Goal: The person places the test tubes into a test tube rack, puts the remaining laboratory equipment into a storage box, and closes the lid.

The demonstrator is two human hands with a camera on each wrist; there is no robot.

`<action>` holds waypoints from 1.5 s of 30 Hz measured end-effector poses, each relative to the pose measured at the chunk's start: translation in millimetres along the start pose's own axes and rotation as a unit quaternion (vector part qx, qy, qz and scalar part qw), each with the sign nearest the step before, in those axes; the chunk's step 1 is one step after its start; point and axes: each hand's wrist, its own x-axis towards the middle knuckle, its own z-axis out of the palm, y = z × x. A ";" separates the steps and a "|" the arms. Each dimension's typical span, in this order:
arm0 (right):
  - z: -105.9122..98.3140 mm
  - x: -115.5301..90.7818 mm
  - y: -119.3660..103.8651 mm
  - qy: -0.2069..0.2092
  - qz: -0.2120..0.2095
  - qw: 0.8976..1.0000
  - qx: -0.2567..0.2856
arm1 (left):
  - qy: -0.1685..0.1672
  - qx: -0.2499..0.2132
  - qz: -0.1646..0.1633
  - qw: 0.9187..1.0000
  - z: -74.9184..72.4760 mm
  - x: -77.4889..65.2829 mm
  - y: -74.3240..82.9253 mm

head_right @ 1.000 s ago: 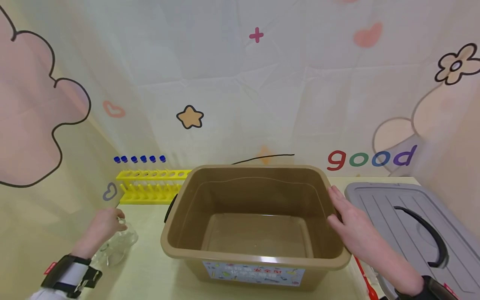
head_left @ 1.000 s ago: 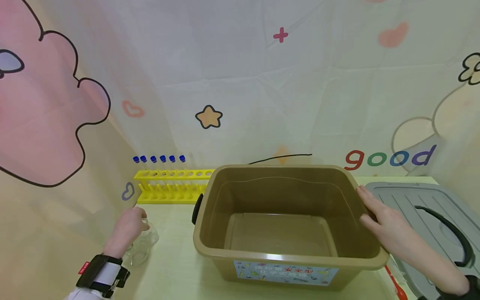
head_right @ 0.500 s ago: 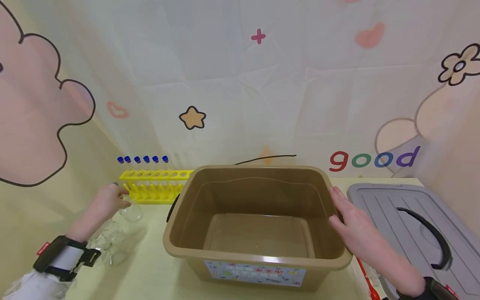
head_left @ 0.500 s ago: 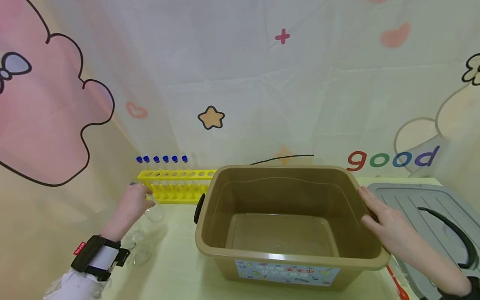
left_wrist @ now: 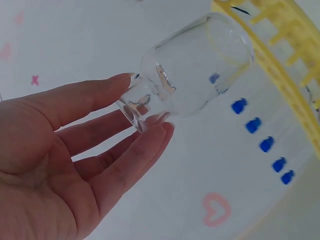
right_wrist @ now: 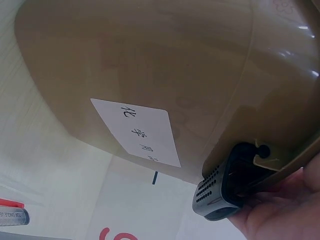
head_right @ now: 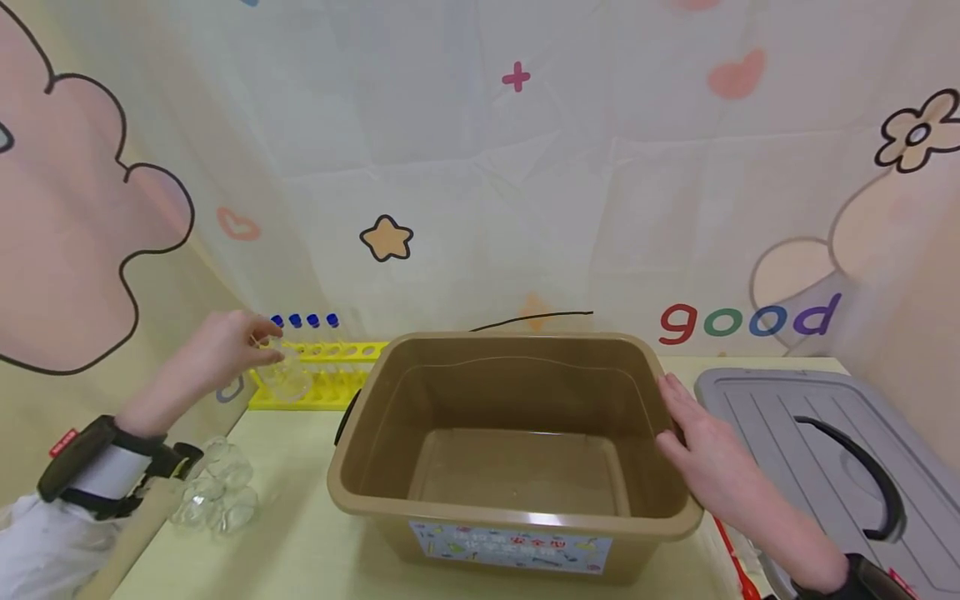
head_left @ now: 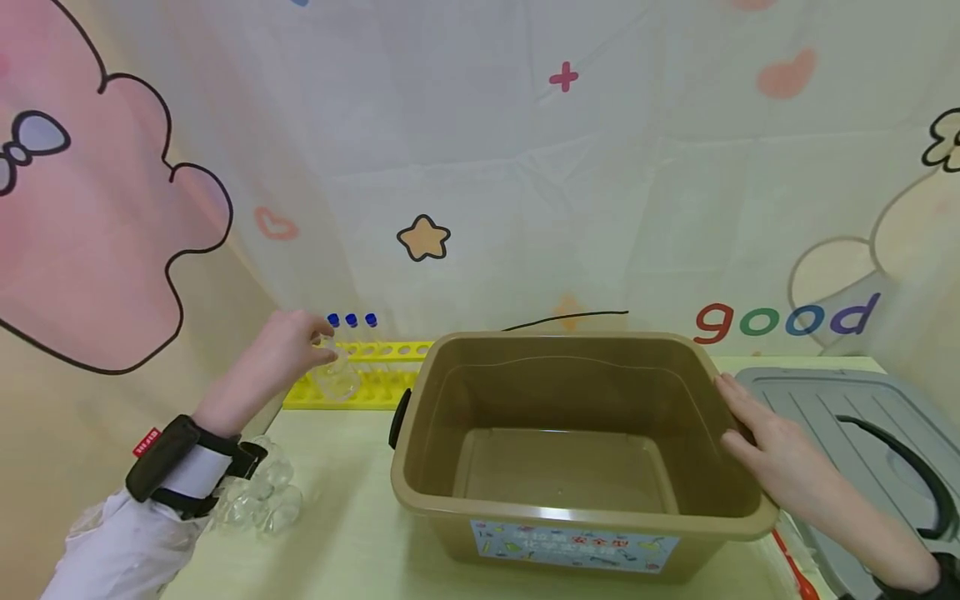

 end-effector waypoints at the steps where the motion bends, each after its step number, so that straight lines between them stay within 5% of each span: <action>1: -0.2 -0.2 0.0 -0.001 0.004 1.000 0.000 | -0.003 0.000 0.004 1.000 -2.5 1.8 4.5; 10: 0.0 -0.2 -0.7 0.000 -0.007 1.000 0.001 | -0.030 0.005 0.019 0.999 -14.4 15.5 45.2; 21: -0.5 0.4 -1.1 0.000 0.009 1.000 0.001 | -0.041 0.015 0.067 0.997 -7.5 29.6 96.2; 28: -0.9 -0.3 -3.4 -0.004 0.001 1.000 0.009 | -0.078 0.007 0.068 0.995 11.0 43.2 122.3; 32: -0.8 0.2 -2.5 -0.005 0.006 1.000 0.010 | -0.086 0.016 0.104 0.991 26.5 52.3 133.6; 45: -0.5 0.8 -0.7 -0.011 0.011 1.000 0.007 | -0.138 0.152 0.144 0.968 82.6 77.3 156.0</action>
